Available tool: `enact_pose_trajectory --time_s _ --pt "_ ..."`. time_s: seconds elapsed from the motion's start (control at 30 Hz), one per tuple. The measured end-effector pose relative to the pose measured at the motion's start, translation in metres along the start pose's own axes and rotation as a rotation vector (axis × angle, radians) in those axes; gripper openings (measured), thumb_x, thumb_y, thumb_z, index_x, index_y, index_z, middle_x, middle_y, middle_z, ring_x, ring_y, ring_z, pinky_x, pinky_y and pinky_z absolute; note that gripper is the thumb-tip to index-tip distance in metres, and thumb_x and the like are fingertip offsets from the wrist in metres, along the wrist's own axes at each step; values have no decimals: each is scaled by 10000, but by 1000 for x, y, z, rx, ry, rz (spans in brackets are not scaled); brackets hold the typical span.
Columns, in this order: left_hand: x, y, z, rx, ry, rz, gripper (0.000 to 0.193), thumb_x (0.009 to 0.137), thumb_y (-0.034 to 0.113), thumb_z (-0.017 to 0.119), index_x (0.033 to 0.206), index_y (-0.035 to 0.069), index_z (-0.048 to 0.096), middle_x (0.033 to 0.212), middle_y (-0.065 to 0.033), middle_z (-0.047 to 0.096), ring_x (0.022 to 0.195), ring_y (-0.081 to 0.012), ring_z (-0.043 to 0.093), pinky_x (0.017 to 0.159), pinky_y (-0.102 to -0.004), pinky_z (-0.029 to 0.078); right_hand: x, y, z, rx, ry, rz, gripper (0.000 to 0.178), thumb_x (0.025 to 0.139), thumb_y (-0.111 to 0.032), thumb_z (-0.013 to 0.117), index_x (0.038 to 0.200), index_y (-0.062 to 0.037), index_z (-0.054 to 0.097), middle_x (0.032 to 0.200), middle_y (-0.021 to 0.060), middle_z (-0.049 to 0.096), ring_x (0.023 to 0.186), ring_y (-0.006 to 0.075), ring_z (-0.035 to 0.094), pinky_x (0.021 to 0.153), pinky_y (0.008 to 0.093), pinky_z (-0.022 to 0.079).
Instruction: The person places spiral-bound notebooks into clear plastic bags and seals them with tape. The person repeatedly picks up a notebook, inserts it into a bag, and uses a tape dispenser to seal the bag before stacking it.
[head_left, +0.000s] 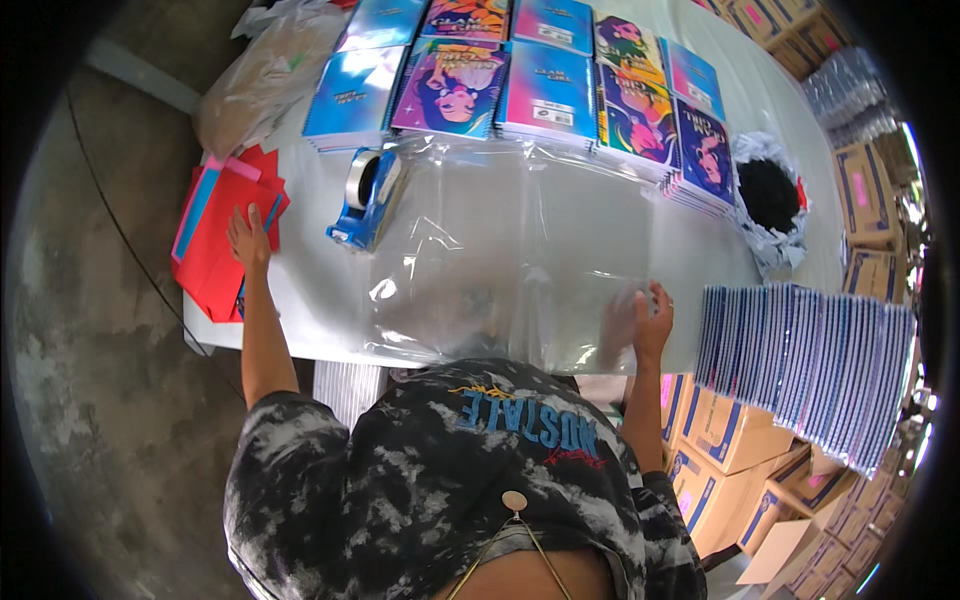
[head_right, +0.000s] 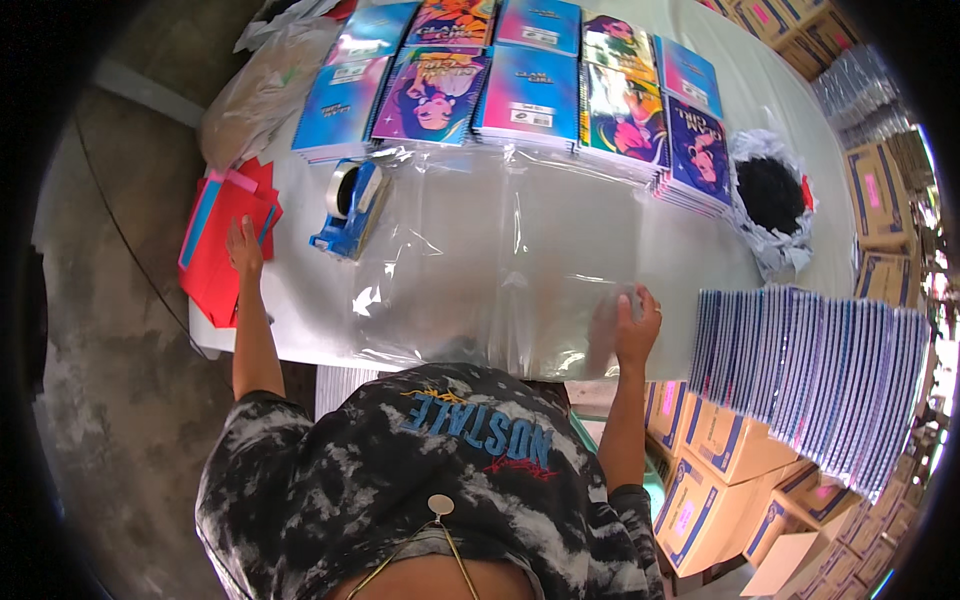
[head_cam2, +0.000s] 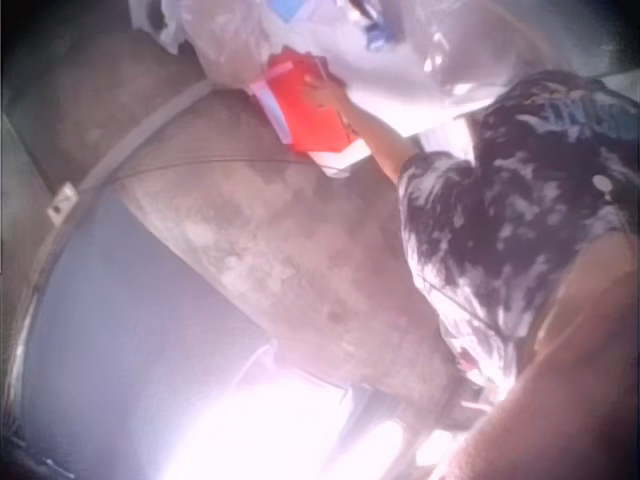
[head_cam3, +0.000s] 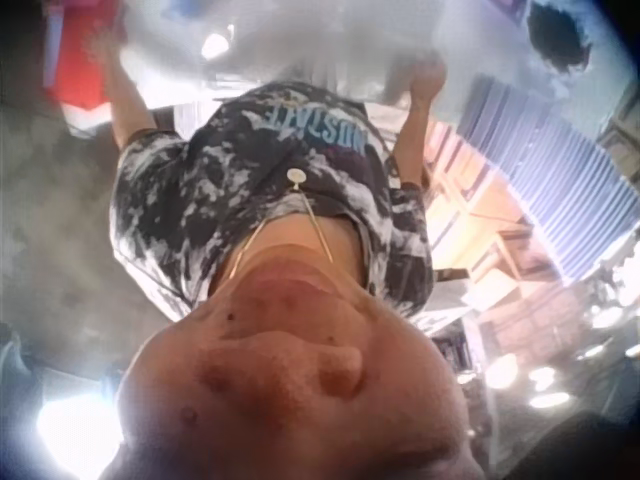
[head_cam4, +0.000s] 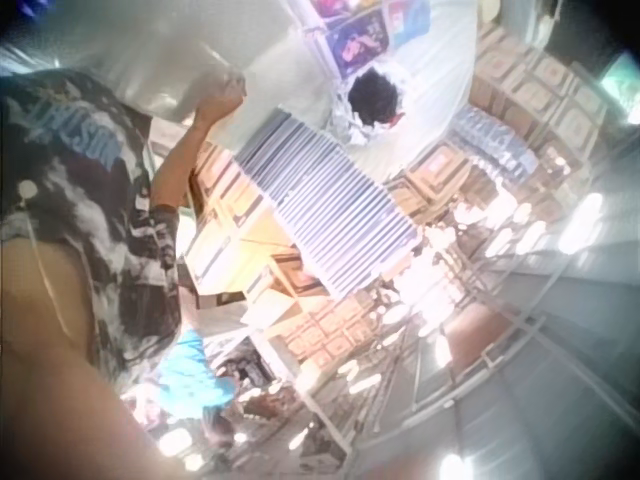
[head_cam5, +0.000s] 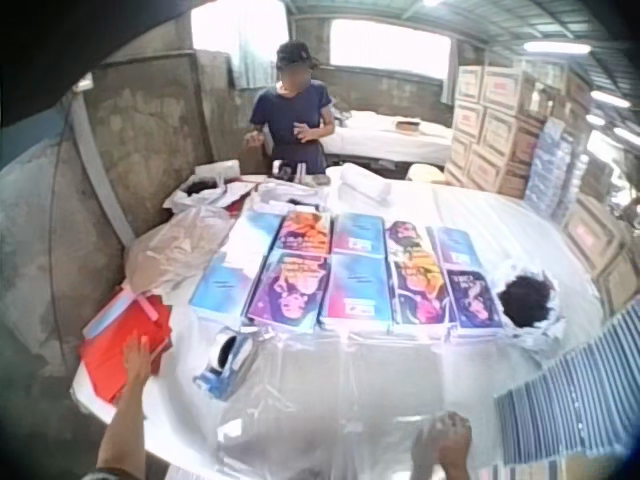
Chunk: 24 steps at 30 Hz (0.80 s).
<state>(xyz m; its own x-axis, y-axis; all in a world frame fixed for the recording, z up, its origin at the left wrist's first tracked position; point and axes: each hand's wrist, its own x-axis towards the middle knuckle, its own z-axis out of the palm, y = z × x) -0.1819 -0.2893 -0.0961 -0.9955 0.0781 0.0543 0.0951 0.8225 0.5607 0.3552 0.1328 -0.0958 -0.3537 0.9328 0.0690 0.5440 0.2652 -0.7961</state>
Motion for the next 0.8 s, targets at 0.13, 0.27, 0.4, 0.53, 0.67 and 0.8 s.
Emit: enact_pose_trajectory --time_s 0.13,0.27,0.4,0.53,0.67,0.8 --pt "-95 91 15 -653 -154 402 839 839 446 596 1431 44 158 1410 -213 306 1306 -335 304 1068 -439 209 -3 -52 10 -279 73 -377 471 773 -258 667 1180 -48 556 1203 180 524 1131 342 476 972 438 348" --pt "-165 107 68 -690 -76 157 845 739 247 757 1348 -42 247 1242 -204 469 1117 -265 501 949 -337 391 -11 -85 50 -342 -271 -493 644 785 -508 599 1313 -163 467 1408 153 348 1326 352 255 1068 497 184" --pt "-155 106 60 -474 130 237 709 708 233 777 1224 -69 397 1099 -202 547 1000 -252 550 872 -330 443 -17 -80 80 -429 -495 -655 717 766 -597 558 1361 -227 402 1483 129 208 1373 347 133 1085 536 105" --pt "-131 85 43 -313 325 26 666 719 197 748 1221 -82 411 1203 -256 482 1117 -359 481 981 -415 347 -22 -72 88 -489 -550 -645 751 762 -606 554 1386 -239 356 1500 121 156 1379 358 96 1080 562 75" --pt "-156 143 51 15 489 469 636 741 190 719 1242 -64 420 1257 -260 446 1209 -397 376 1030 -474 266 -27 -69 90 -486 -537 -638 748 763 -600 557 1388 -247 349 1502 121 150 1379 361 95 1078 565 74" --pt "-228 190 97 205 -107 665 650 847 466 541 1380 143 356 1463 -175 224 1355 -402 137 1079 -537 131 -28 -76 85 -455 -537 -650 726 771 -606 539 1372 -232 378 1498 125 163 1378 364 101 1074 569 76"
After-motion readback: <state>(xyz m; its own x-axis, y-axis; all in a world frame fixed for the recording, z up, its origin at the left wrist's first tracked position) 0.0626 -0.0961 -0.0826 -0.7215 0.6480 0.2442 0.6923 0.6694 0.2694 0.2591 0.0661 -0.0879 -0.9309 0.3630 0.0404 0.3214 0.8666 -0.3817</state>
